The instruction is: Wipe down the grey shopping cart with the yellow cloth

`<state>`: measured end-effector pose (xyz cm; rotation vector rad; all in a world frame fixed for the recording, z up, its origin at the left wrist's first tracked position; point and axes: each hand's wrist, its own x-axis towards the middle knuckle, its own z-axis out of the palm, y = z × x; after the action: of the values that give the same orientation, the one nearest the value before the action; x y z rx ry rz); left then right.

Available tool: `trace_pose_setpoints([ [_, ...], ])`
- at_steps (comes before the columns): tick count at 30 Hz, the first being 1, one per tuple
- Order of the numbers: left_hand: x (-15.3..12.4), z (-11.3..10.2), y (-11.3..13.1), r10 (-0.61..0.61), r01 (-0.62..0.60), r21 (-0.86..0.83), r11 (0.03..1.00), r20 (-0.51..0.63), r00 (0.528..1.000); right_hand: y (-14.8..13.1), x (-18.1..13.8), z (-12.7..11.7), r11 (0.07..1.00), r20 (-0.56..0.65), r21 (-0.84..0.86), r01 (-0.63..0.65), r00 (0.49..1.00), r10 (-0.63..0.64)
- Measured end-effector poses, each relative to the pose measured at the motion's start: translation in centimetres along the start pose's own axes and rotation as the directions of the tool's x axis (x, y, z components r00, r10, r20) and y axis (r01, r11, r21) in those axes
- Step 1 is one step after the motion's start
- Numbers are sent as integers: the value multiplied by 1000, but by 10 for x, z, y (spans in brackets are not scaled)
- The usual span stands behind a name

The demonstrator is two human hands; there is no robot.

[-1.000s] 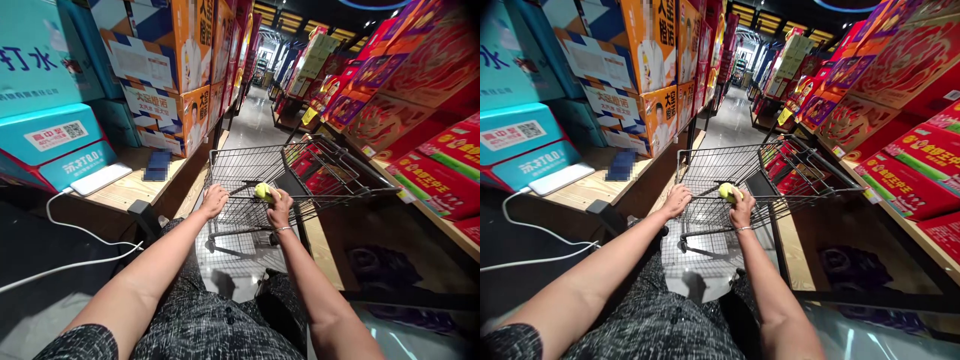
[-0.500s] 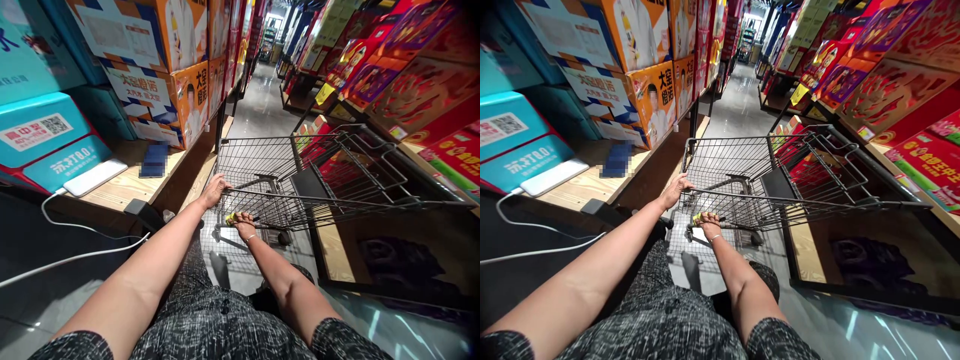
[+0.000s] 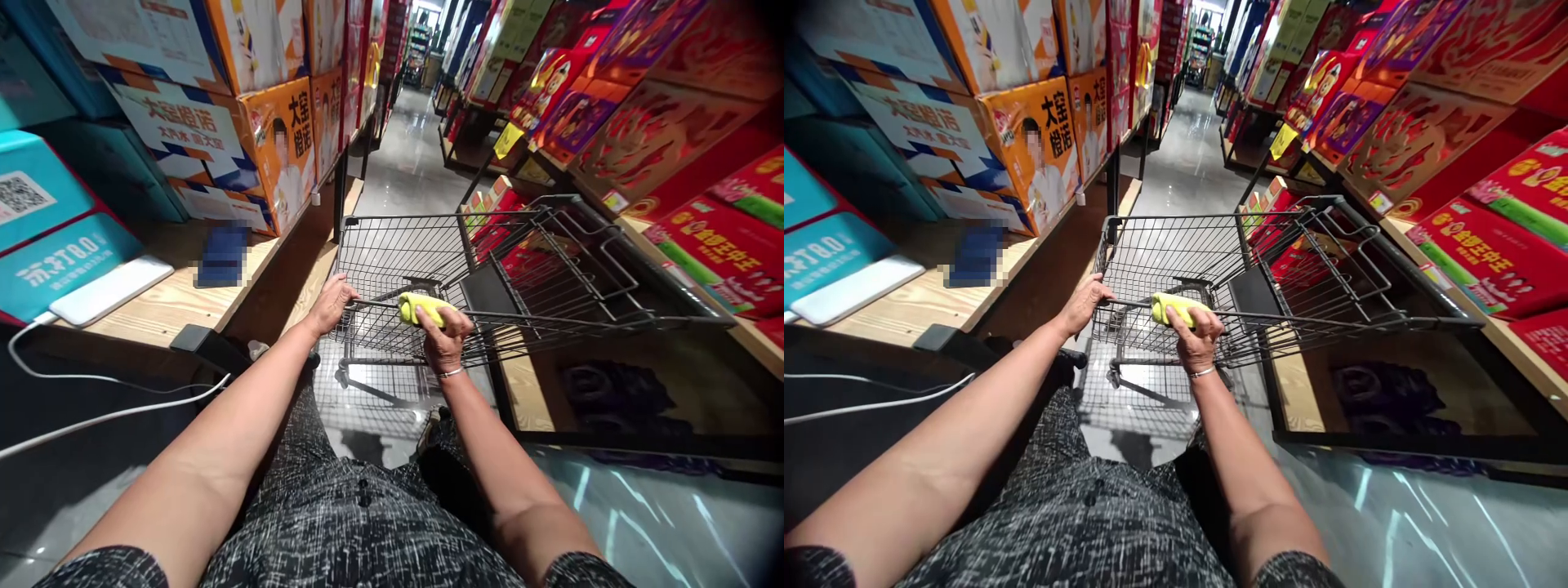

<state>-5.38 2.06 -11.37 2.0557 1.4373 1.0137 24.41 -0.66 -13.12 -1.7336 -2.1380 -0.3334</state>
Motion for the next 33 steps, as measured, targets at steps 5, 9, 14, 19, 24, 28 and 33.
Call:
trace_pose_setpoints([
  [5, 1, 0, 2, -40, 39, 14, 999, 17, 999, -8, -43, 62, 990, 245, 94, 105, 961, -126],
  [9, 3, 0, -1, -65, 64, 43, 997, 16, 998, -23, -62, 82, 979, 339, 154, 133, 924, -179],
  [14, 3, 1, -7, -5, 5, 38, 999, -1, 1000, -58, -21, 35, 958, 98, 185, 217, 966, -238],
  [19, 1, -1, -6, -63, 61, 79, 995, 21, 998, -87, 28, -15, 965, -17, 150, 215, 977, -215],
  [24, 2, -6, -1, -132, 112, 177, 978, 106, 986, -52, 29, -37, 977, 72, 100, 186, 978, -194],
  [28, 5, -6, 0, -108, 81, 227, 970, 107, 988, 28, 24, -60, 1000, 112, 26, 11, 994, -13],
  [33, 5, -3, 9, -134, 112, 289, 951, 57, 989, 108, 24, -85, 962, 68, -40, -269, 960, 271],
])
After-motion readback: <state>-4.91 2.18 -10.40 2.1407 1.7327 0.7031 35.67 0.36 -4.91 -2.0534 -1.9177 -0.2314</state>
